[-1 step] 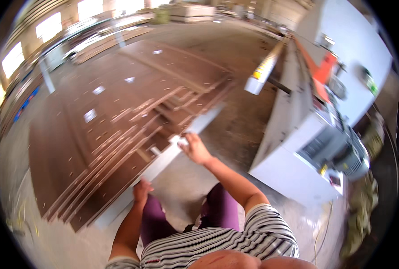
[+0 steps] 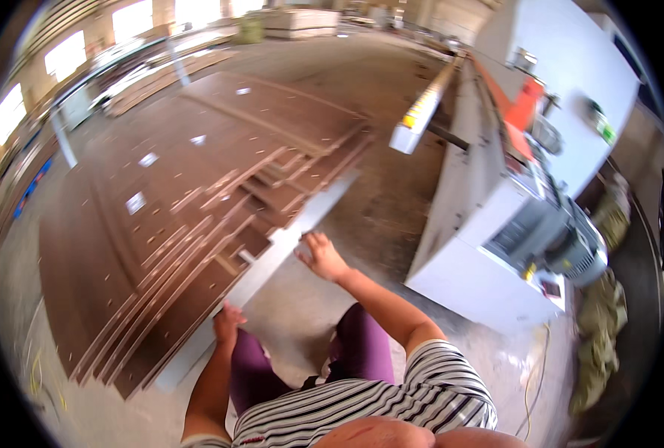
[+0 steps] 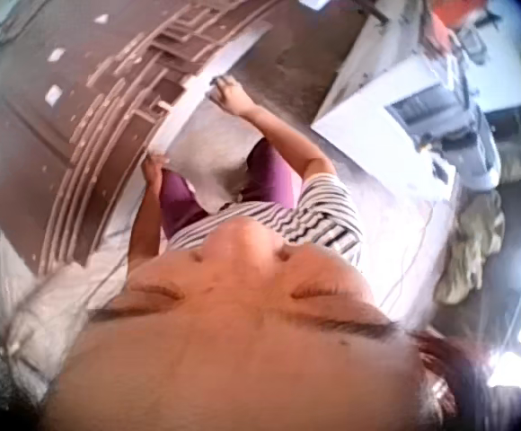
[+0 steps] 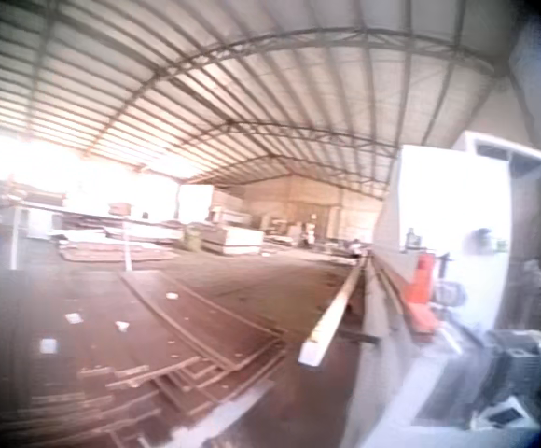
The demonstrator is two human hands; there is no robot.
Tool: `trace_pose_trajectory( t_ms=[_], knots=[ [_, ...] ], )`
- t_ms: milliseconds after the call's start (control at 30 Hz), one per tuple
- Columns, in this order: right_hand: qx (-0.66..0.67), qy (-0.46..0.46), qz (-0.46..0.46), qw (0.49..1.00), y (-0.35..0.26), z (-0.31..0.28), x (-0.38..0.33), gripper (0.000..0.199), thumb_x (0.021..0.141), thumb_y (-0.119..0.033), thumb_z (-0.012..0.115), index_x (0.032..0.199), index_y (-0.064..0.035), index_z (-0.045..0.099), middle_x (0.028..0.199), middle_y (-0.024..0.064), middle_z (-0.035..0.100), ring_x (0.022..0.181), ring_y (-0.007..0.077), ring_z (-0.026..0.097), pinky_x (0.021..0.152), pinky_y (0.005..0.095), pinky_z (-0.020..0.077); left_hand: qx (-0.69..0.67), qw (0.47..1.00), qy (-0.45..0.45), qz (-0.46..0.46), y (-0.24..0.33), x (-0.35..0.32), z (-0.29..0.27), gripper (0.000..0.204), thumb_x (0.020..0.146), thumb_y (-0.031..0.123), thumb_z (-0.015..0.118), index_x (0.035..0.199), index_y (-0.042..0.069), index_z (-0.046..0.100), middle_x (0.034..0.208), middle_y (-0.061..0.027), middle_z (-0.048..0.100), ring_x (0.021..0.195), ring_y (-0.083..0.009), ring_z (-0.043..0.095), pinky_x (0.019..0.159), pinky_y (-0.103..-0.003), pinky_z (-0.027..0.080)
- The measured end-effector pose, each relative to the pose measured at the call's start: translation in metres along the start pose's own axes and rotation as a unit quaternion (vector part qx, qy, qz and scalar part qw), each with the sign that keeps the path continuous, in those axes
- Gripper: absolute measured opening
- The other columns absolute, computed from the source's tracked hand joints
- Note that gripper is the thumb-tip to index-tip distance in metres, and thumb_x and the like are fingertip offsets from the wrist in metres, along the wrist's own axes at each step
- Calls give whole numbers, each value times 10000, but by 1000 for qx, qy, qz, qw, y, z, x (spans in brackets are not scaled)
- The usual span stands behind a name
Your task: The person picks up wood panels from a stack, places them into an edge-banding machine, and then organizes the processed panels into a new stack on the floor.
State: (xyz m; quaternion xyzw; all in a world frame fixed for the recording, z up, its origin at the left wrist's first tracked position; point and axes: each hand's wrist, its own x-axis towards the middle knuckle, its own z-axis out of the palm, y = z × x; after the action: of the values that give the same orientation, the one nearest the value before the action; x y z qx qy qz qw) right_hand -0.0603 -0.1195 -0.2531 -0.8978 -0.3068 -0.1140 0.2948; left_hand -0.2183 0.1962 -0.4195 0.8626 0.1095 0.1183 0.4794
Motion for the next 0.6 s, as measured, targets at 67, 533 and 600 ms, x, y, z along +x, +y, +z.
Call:
trace_pose_trajectory(
  t_ms=[67, 533, 600],
  knots=[
    [-107, -95, 76, 987, 45, 0, -68, 385, 907, -399, 581, 1073, -51, 584, 1135, 177, 580, 1112, 338, 534, 928, 472, 426, -167, 973, 76, -138, 39, -7, -16, 718, 997, 563, 266, 794, -17, 638, 609, -111, 649, 561, -193, 634, 564, -295, 470],
    [-47, -192, 321, 926, 49, 1, -161, 315, 864, -387, 555, 969, -118, 680, 982, 133, 687, 962, 326, 643, 859, 422, 504, -184, 963, 96, -172, 58, -4, -15, 713, 981, 604, 268, 846, -2, 619, 628, -91, 635, 552, -182, 602, 559, -289, 444],
    [-10, -129, 282, 951, 72, 7, -166, 295, 859, -356, 585, 974, -100, 676, 986, 148, 681, 959, 344, 638, 858, 430, 504, -175, 965, 88, -175, 57, -2, -13, 713, 977, 611, 271, 858, 0, 619, 629, -91, 635, 555, -184, 604, 564, -296, 447]
  ],
)
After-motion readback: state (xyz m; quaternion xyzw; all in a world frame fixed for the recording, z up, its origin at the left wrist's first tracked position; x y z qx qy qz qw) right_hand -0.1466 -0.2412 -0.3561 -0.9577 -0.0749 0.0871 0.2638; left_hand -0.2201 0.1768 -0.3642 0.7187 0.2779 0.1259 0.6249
